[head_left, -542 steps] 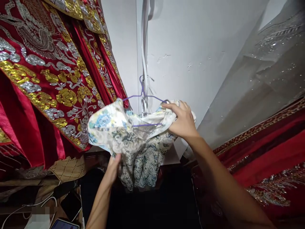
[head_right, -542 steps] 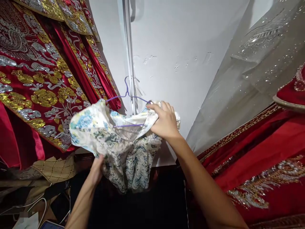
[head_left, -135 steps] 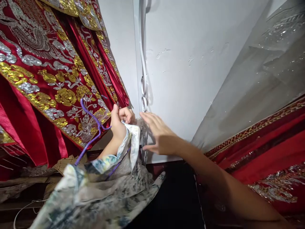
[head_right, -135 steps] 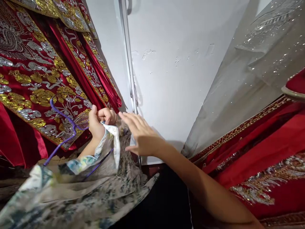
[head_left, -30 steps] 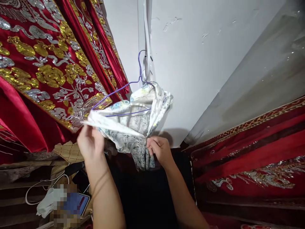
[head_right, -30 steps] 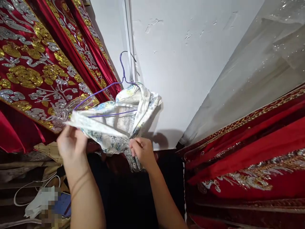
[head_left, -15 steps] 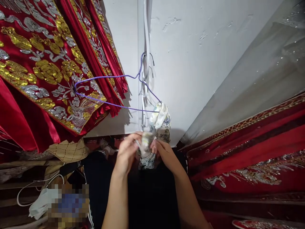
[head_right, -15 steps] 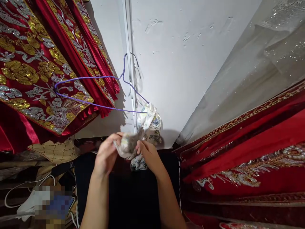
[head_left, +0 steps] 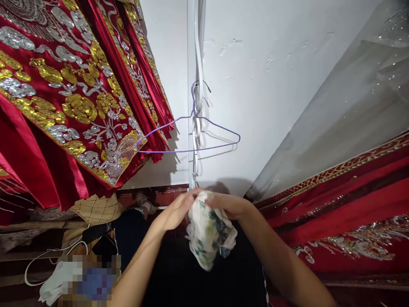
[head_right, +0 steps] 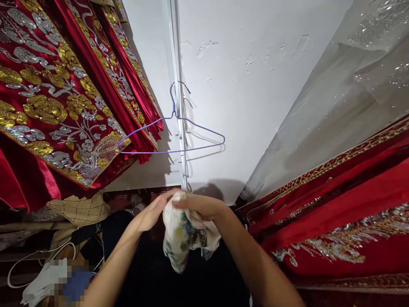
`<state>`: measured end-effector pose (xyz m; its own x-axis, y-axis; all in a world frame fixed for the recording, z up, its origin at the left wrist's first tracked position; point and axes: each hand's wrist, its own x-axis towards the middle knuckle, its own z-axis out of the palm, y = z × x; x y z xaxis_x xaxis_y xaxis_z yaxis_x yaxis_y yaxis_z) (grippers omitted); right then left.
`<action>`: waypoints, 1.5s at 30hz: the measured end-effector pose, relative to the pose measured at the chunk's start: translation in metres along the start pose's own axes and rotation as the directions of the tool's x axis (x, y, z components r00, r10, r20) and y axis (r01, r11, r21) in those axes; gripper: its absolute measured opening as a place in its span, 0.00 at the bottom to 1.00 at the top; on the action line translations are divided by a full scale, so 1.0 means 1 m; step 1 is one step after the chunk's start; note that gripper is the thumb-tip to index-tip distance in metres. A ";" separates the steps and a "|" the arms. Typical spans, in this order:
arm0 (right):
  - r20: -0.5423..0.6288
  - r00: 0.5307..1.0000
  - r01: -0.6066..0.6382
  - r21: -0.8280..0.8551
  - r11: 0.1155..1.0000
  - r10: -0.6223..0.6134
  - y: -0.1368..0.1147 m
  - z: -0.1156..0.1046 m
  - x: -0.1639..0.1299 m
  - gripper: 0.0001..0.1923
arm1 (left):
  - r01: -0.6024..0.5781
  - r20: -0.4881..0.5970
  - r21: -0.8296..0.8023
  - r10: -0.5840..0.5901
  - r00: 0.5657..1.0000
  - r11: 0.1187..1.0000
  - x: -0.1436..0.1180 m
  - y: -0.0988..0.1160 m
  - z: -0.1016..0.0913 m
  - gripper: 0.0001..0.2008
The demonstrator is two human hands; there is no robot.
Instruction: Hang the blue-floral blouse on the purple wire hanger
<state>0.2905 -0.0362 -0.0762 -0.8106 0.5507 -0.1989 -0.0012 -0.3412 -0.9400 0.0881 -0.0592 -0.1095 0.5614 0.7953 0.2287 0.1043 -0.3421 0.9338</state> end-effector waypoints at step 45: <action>-0.564 0.224 -0.340 -0.810 0.478 -0.795 -0.091 -0.105 -0.054 0.39 | 0.071 -0.339 0.779 0.323 0.884 0.622 0.056 0.068 -0.133 0.14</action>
<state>0.3961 0.0451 -0.0085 0.1495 0.8239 0.5467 0.7492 0.2665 -0.6064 0.0171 0.0285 0.0032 0.2518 0.7618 0.5968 0.7447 -0.5464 0.3832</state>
